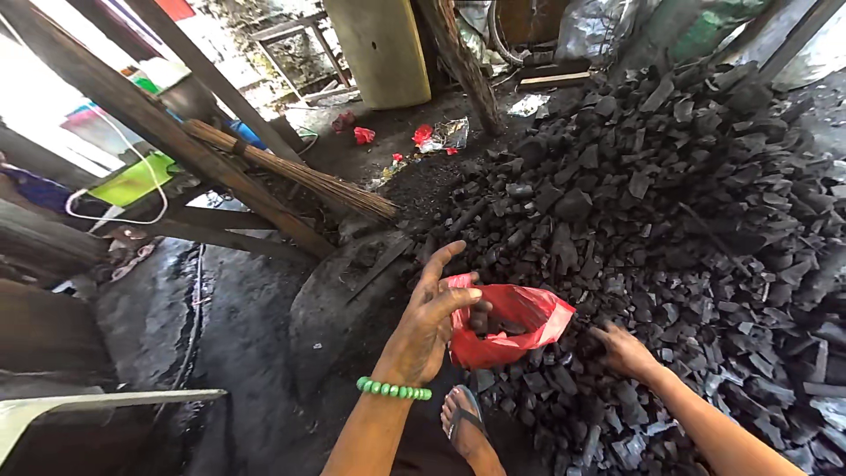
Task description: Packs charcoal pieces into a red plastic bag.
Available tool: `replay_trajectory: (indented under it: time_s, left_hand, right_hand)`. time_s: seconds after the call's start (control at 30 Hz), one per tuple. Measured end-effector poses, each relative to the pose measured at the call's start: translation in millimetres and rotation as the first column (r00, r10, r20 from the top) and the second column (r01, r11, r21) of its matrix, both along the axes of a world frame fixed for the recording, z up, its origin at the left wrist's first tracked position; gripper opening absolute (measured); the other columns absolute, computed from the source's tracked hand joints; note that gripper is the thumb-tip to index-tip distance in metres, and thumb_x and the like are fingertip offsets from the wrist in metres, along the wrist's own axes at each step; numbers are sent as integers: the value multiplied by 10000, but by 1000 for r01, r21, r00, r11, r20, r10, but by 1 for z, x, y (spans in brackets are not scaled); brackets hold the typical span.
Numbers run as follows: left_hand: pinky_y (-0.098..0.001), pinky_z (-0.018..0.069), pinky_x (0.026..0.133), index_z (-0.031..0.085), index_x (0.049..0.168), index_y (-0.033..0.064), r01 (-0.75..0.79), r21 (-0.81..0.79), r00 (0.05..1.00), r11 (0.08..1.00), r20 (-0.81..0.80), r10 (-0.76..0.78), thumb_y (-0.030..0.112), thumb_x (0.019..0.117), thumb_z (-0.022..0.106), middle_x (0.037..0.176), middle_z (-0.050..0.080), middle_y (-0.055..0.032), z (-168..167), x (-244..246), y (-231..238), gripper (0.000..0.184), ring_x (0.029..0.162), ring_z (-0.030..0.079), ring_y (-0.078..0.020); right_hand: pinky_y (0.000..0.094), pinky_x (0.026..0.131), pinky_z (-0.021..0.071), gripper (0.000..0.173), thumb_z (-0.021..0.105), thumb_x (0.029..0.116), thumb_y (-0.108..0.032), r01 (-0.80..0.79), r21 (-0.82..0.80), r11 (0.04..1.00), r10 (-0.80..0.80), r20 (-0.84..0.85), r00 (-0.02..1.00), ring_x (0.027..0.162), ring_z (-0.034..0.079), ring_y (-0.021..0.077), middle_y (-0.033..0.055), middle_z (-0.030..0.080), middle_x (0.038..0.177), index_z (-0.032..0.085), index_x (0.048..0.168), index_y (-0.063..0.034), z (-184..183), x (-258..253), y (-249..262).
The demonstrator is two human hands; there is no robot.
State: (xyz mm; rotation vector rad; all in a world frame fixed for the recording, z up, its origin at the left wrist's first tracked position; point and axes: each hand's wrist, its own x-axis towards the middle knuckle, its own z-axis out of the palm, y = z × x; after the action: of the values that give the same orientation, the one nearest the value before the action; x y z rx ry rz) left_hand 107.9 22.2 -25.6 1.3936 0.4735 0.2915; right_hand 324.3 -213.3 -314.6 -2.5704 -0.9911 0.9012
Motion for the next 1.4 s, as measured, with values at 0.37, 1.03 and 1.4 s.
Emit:
replay_trajectory:
  time_s: [0.37, 1.03, 1.4]
  left_hand:
    - [-262, 554, 622, 332, 1563, 239, 202, 2, 978, 979, -50, -202, 148, 883, 586, 1096, 659, -123, -10, 20, -31, 732, 740, 658, -144]
    - [-325, 539, 645, 395, 1525, 270, -4, 27, 999, 1000, -42, 5, 174, 967, 524, 1133, 610, -130, 3, 6, -32, 580, 774, 631, -191]
    - [-314, 542, 670, 422, 1510, 240, -64, -58, 996, 996, -62, 61, 146, 1022, 498, 1101, 628, -133, 14, -2, -32, 503, 814, 647, -202]
  right_hand:
    - [323, 688, 606, 509, 877, 671, -179, 422, 801, 425, 236, -549, 802, 800, 704, 147, 47, 725, 981, 626, 1112, -142, 152, -49, 41]
    - [422, 829, 646, 460, 491, 791, 113, 785, 613, -95, 83, -781, 619, 1046, 738, 277, 129, 678, 1295, 631, 1157, -128, 165, -61, -32]
    - [587, 809, 622, 480, 699, 756, -28, 862, 504, -60, 162, -847, 507, 1086, 715, 392, 163, 666, 1322, 635, 1210, -169, 161, -66, -29]
